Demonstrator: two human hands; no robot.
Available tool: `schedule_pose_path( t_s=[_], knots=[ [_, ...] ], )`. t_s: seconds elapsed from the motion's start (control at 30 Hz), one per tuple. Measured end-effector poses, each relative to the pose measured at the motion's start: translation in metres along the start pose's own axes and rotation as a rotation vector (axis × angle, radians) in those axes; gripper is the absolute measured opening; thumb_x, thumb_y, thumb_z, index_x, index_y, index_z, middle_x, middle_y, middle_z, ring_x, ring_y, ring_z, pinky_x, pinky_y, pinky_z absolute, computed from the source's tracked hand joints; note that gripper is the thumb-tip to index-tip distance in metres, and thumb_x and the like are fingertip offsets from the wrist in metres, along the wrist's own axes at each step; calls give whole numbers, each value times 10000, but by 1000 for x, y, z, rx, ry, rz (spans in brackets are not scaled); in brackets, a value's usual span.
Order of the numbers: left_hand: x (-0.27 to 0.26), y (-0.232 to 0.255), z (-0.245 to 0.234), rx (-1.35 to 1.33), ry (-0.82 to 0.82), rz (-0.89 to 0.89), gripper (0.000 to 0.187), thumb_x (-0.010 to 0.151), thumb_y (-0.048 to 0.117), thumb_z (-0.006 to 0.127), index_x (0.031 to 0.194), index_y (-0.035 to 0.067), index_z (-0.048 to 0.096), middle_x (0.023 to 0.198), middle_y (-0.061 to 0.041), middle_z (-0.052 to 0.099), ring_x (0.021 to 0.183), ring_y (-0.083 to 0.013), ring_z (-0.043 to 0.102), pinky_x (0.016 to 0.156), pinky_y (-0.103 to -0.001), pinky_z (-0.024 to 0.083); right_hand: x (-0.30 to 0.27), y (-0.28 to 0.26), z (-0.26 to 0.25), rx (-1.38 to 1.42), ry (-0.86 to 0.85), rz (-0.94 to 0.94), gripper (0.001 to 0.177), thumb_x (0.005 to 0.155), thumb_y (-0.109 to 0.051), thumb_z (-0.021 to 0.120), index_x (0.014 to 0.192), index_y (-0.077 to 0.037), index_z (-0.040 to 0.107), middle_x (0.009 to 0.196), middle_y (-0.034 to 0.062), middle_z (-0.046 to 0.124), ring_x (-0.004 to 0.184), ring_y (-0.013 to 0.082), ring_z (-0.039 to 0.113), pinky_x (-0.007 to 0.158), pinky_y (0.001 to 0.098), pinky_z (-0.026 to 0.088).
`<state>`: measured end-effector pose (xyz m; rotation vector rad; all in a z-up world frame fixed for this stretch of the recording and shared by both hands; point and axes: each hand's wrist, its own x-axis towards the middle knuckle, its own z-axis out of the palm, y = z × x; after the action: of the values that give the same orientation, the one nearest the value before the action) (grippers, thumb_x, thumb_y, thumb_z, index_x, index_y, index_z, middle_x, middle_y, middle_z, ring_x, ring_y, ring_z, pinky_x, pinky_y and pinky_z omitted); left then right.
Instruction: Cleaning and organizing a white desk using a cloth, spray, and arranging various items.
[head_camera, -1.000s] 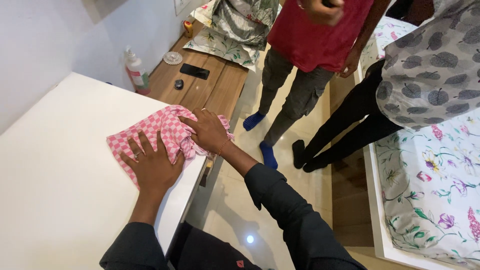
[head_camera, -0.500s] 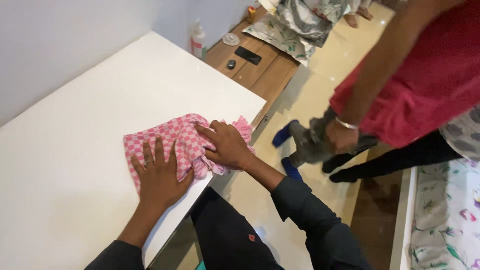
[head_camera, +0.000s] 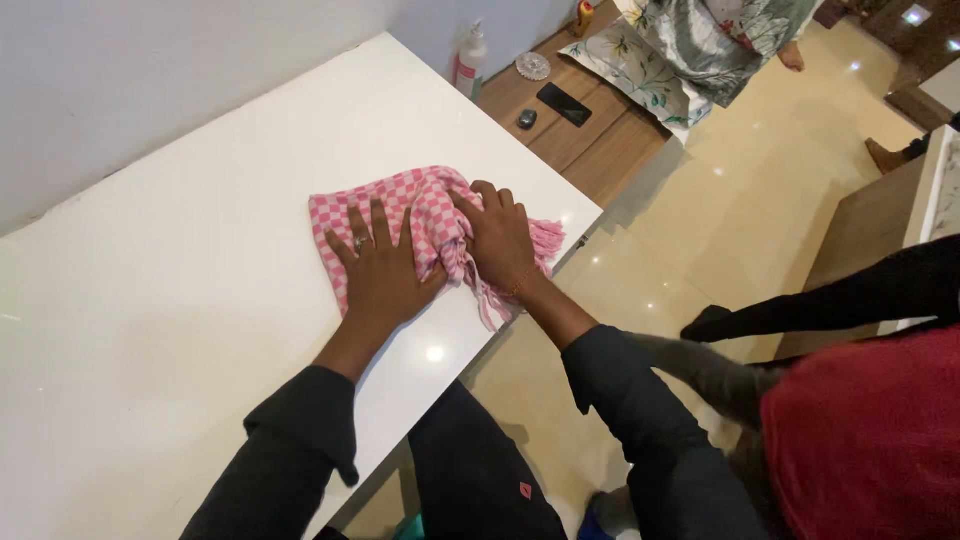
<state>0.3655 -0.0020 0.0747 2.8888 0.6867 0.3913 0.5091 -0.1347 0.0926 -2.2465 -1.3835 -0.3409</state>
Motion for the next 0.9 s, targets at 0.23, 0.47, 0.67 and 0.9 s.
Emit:
schedule_pose_path(
  t_s=[0.23,0.47,0.67,0.9],
  knots=[
    [67,-21,6,30,-42,-100,1059,807,797,565,1579,110,334,1627,-322,171,1488,-567,44,1079,-816,5,69,14,26,-34,-12,70,536,856,-95,714,1375,-213,648,1355,94,557,1115,313,542,852,450,441],
    [114,-34,6,-7,87,-182,1018,866,750,591,1605,98,337,1640,-328,209,1510,-572,83,1102,-826,29,138,32,57,-48,22,98,536,854,-65,646,1362,-234,673,1368,48,598,1134,305,551,843,462,443],
    [150,-48,13,4,120,-194,967,921,716,557,1621,92,319,1642,-332,208,1503,-587,100,1107,-828,41,186,54,86,-48,104,77,482,889,-98,613,1335,-257,705,1284,28,674,1150,307,567,911,487,442],
    [183,-58,13,48,107,-217,937,958,696,509,1611,56,307,1635,-340,204,1498,-590,113,1110,-815,66,235,67,96,-39,150,-11,398,946,-215,649,1336,-278,695,1280,9,690,1093,312,563,903,507,424]
  ],
)
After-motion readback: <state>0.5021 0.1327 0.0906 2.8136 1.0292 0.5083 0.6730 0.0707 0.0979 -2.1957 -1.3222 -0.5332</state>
